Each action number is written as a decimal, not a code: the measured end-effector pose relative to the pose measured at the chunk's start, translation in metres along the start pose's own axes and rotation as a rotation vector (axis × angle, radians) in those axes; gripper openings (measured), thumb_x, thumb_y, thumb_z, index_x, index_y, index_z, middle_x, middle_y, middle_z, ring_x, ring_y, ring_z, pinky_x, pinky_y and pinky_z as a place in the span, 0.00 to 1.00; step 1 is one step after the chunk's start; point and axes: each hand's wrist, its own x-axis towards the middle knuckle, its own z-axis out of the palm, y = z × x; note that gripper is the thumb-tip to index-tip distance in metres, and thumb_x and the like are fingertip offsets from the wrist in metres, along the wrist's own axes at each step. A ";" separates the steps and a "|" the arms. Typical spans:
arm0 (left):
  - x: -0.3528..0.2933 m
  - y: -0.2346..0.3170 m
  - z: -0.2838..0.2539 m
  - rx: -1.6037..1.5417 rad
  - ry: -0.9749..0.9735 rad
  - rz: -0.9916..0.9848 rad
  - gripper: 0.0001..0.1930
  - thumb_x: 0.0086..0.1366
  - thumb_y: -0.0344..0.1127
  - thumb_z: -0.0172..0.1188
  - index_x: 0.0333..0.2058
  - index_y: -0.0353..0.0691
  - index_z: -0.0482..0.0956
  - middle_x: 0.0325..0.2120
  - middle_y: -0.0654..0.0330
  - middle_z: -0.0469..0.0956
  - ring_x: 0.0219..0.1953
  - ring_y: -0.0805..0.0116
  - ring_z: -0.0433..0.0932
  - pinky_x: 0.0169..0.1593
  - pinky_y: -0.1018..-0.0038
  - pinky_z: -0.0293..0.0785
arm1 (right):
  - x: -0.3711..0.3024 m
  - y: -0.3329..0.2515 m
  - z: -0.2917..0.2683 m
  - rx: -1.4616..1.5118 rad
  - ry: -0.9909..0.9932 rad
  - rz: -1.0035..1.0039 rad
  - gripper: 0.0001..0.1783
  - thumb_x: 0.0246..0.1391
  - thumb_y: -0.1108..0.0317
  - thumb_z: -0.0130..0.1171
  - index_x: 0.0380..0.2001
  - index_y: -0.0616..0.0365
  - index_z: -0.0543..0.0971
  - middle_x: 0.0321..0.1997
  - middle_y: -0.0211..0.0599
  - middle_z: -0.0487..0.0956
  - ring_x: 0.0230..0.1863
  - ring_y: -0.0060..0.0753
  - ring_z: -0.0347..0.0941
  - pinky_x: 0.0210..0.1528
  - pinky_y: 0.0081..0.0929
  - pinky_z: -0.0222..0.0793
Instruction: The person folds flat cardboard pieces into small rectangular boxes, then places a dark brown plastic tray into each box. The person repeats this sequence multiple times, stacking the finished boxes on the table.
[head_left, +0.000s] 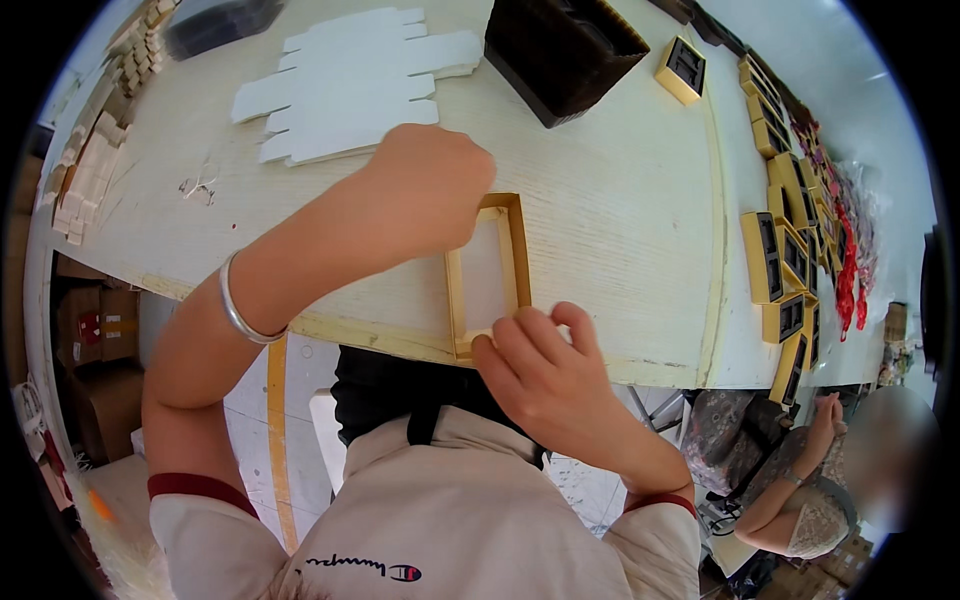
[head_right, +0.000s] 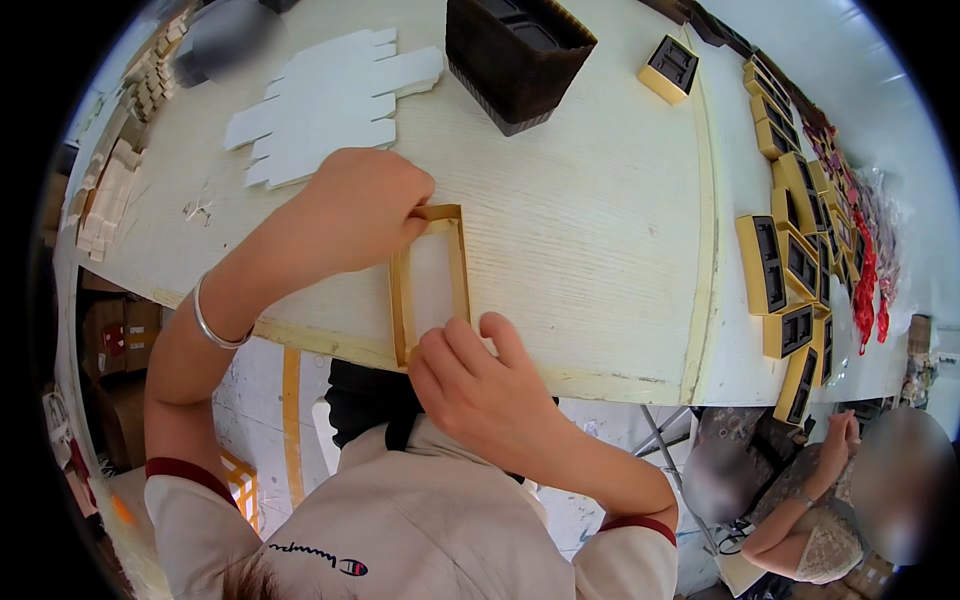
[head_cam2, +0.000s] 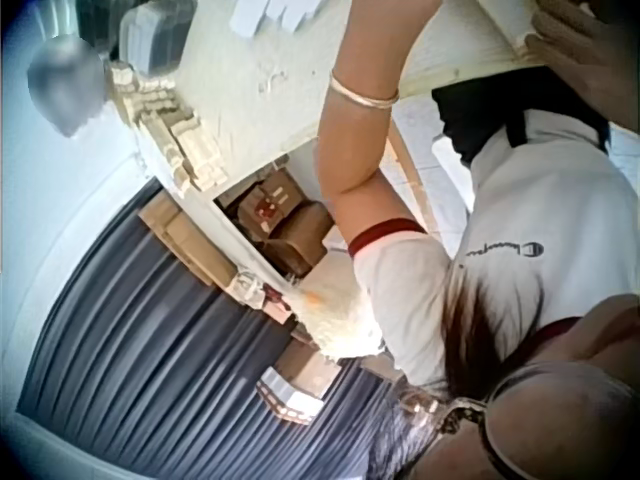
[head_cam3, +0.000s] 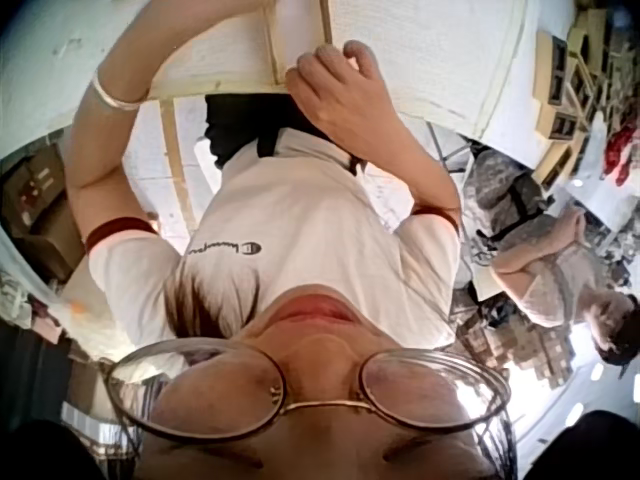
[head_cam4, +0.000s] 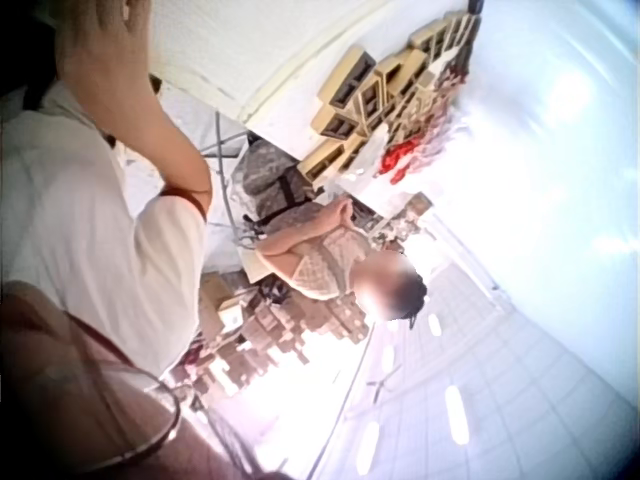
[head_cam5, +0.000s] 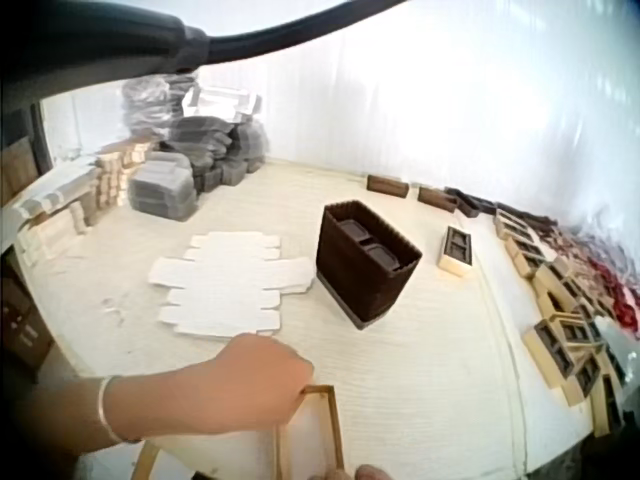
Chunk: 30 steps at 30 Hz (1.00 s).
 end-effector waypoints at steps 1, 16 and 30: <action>0.002 0.000 0.006 0.022 0.026 0.042 0.03 0.53 0.27 0.58 0.28 0.36 0.76 0.23 0.52 0.77 0.30 0.50 0.77 0.33 0.62 0.72 | 0.002 0.000 0.002 0.012 -0.042 -0.041 0.08 0.42 0.70 0.57 0.29 0.59 0.76 0.33 0.35 0.71 0.37 0.33 0.66 0.45 0.31 0.61; -0.009 -0.008 -0.003 -0.096 -0.155 0.156 0.12 0.49 0.22 0.59 0.35 0.32 0.72 0.27 0.47 0.77 0.34 0.46 0.78 0.36 0.60 0.73 | 0.001 0.034 -0.009 0.266 -0.156 -0.160 0.11 0.47 0.68 0.62 0.36 0.53 0.75 0.34 0.31 0.73 0.43 0.32 0.72 0.63 0.42 0.57; -0.044 -0.014 -0.026 -0.405 -0.162 0.008 0.32 0.50 0.41 0.71 0.52 0.36 0.70 0.42 0.47 0.75 0.45 0.52 0.75 0.50 0.62 0.70 | 0.100 0.159 -0.047 -0.033 0.262 0.349 0.07 0.42 0.71 0.67 0.21 0.58 0.77 0.27 0.30 0.78 0.38 0.35 0.72 0.40 0.35 0.61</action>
